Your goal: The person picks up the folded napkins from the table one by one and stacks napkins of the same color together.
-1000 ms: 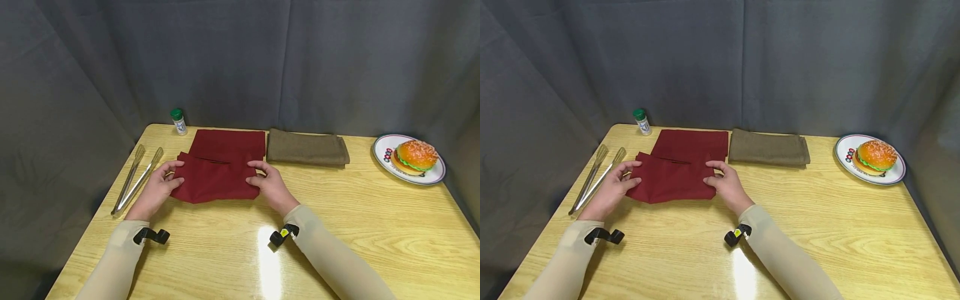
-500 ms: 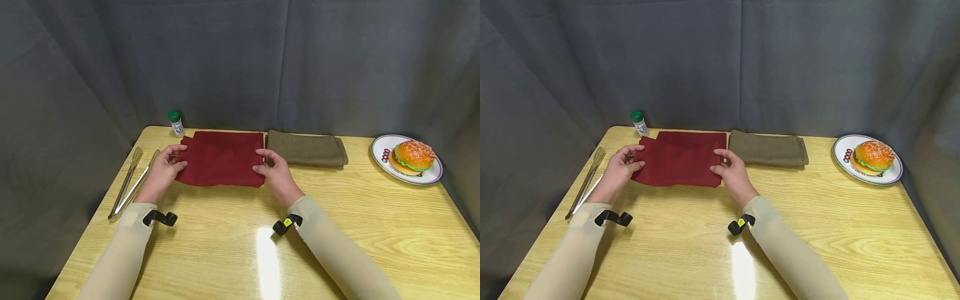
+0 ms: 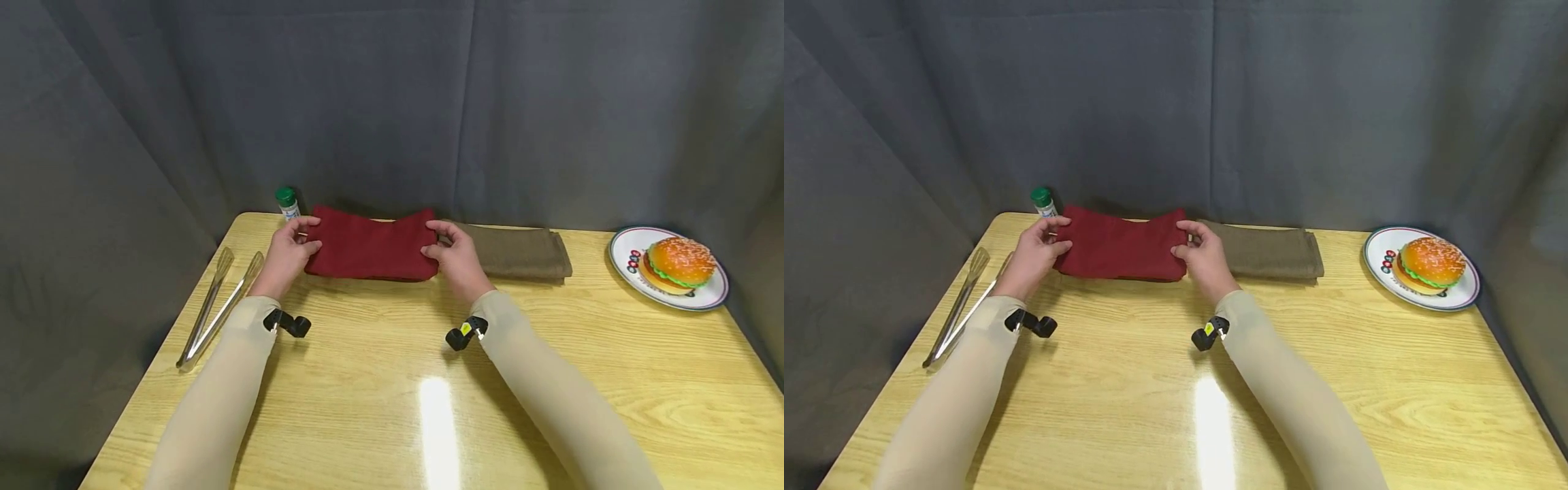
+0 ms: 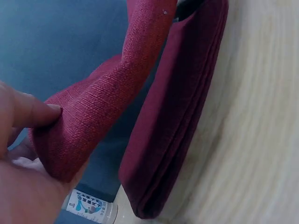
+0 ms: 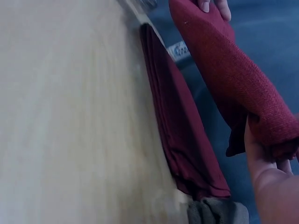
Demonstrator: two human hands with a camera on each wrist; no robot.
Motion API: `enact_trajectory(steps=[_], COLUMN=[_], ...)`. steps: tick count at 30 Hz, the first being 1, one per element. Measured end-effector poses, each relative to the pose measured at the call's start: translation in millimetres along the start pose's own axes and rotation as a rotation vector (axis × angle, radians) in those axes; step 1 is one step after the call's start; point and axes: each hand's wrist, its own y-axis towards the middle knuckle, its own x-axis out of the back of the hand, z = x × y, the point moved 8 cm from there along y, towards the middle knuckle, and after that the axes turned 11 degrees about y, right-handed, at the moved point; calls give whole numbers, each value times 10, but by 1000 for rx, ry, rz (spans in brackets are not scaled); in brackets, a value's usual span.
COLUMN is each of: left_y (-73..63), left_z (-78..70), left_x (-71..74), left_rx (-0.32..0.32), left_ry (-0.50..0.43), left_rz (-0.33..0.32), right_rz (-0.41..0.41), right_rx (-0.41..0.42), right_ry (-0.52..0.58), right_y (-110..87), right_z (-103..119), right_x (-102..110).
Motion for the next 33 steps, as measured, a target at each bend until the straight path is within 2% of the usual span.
enact_trajectory(steps=[4,10,13,18,26,33], left_y=[109,243,295,345,312,229], left_z=[4,61,115,295,542,564], left_x=[-34,-123,-152,-135,-101,51], left_rx=[-1,15,29,70,136,96], left_ry=[35,104,138,188,204,306], left_rz=[-32,-43,-30,-25,-17,37], right_rz=[-25,-54,-28,26,18,29], right_rx=[-18,5,1,-61,-53,-57], right_ry=[-44,-236,-339,-455,-433,-362], right_y=[120,256,272,211,147,89], right_z=[-5,11,12,-51,-46,-25], right_x=[36,59,28,-22,38,76])
